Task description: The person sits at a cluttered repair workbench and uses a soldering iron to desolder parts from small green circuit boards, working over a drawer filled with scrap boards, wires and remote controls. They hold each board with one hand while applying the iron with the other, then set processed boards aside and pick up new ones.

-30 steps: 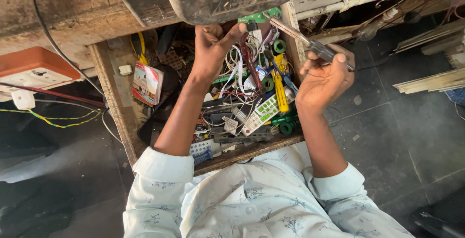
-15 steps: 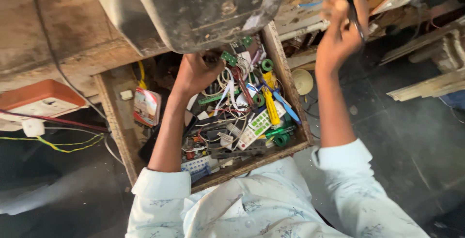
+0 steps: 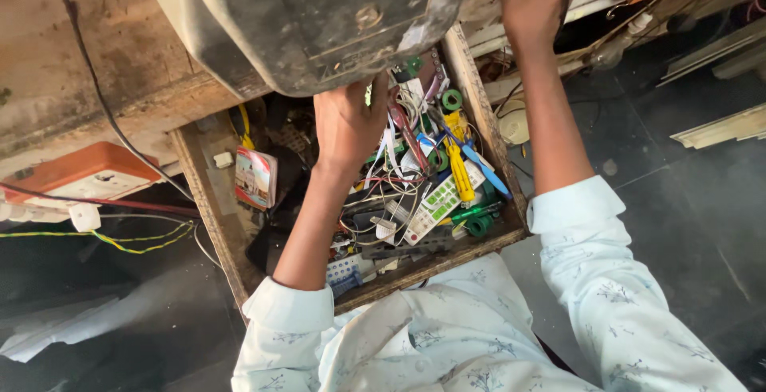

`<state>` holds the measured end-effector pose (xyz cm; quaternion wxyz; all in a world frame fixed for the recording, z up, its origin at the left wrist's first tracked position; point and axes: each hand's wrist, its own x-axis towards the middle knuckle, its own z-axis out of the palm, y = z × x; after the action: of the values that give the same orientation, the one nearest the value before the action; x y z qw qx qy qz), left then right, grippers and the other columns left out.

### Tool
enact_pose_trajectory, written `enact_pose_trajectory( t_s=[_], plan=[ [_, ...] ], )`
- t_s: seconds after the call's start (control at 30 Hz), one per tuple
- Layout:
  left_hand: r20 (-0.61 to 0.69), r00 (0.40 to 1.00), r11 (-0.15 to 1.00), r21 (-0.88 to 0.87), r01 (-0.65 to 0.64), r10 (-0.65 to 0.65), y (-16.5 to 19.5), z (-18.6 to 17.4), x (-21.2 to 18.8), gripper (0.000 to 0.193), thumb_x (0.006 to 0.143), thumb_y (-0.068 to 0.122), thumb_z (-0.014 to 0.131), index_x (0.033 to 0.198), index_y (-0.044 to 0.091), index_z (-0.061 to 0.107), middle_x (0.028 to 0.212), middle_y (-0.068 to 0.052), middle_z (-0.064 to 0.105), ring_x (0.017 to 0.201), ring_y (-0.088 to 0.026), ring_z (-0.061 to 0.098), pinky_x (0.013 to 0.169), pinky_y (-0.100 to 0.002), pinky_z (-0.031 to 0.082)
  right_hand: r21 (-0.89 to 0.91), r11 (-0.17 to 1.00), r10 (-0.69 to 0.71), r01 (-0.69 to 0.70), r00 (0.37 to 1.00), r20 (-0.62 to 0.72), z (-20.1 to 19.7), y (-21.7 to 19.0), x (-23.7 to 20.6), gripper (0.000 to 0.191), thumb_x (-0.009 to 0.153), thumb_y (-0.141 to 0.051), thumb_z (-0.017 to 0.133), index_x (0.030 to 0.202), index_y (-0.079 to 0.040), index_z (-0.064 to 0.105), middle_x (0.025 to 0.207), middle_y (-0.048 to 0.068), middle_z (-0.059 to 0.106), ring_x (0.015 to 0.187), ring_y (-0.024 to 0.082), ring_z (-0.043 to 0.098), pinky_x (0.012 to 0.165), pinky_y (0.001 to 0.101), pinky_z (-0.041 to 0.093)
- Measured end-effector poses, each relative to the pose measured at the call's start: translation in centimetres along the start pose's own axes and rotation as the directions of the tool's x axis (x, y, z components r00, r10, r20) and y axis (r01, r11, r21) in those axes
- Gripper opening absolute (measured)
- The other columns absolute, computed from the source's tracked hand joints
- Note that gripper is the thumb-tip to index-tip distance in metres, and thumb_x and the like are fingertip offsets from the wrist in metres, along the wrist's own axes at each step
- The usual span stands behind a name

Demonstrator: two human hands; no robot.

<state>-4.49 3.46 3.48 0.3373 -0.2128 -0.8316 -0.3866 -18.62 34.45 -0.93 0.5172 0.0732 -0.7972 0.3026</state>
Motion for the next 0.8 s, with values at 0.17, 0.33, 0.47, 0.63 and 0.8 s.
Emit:
enact_pose_trajectory(
  t_s=[0.17, 0.33, 0.47, 0.63, 0.8],
  plan=[
    [0.011, 1.000, 0.997, 0.081, -0.019, 0.019, 1.1, 0.5, 0.8, 0.018, 0.090, 0.011, 0.074, 0.107, 0.006, 0.077, 0.105, -0.016, 0.073, 0.098, -0.039, 0.067, 0.088, -0.051, 0.051, -0.009, 0.935, 0.344, -0.354, 0.901, 0.265, 0.4, -1.2, 0.4, 0.050, 0.099, -0.037, 0.082, 0.122, 0.002, 0.062, 0.107, 0.026, 0.069, 0.101, 0.044, 0.066, 0.086, 0.0507, 0.049],
    [0.060, 0.997, 0.985, 0.161, -0.057, 0.048, 0.8, 1.2, 1.1, 0.017, 0.091, 0.014, 0.073, 0.106, 0.009, 0.077, 0.107, -0.015, 0.073, 0.100, -0.037, 0.067, 0.091, -0.052, 0.051, 0.108, 0.971, 0.199, -0.213, 0.971, 0.130, 1.0, -2.6, 1.3, 0.043, 0.102, -0.034, 0.083, 0.122, 0.000, 0.065, 0.112, 0.024, 0.073, 0.104, 0.042, 0.068, 0.093, 0.0478, 0.053],
    [0.132, 0.984, 0.966, 0.214, -0.148, 0.122, -0.7, 1.3, 1.1, 0.019, 0.092, 0.015, 0.071, 0.110, 0.011, 0.075, 0.112, -0.016, 0.071, 0.104, -0.039, 0.067, 0.093, -0.052, 0.051, 0.080, 0.971, 0.221, -0.225, 0.974, 0.054, -1.8, -5.0, 0.5, 0.052, 0.099, -0.025, 0.084, 0.131, 0.007, 0.057, 0.116, 0.024, 0.069, 0.106, 0.038, 0.066, 0.091, 0.0466, 0.051],
    [0.119, 0.974, 0.956, 0.203, -0.212, 0.191, -2.2, 1.5, 0.8, 0.024, 0.095, 0.014, 0.070, 0.118, 0.009, 0.072, 0.116, -0.017, 0.070, 0.105, -0.040, 0.068, 0.093, -0.053, 0.052, 0.492, 0.855, 0.127, -0.164, 0.986, 0.109, -8.1, -10.9, -3.1, 0.086, 0.102, 0.012, 0.079, 0.159, -0.015, 0.020, 0.142, 0.007, 0.053, 0.126, 0.019, 0.061, 0.093, 0.0301, 0.061],
    [0.156, 0.978, 0.973, 0.160, -0.164, 0.139, -1.8, 1.4, 1.2, 0.021, 0.097, 0.014, 0.072, 0.117, 0.009, 0.073, 0.109, -0.016, 0.072, 0.096, -0.039, 0.070, 0.083, -0.051, 0.055, 0.492, 0.843, 0.146, -0.217, 0.973, 0.179, -10.4, -16.8, -6.4, 0.092, 0.103, 0.015, 0.082, 0.161, -0.017, 0.019, 0.149, 0.005, 0.041, 0.131, 0.020, 0.059, 0.097, 0.0315, 0.065]
  ],
)
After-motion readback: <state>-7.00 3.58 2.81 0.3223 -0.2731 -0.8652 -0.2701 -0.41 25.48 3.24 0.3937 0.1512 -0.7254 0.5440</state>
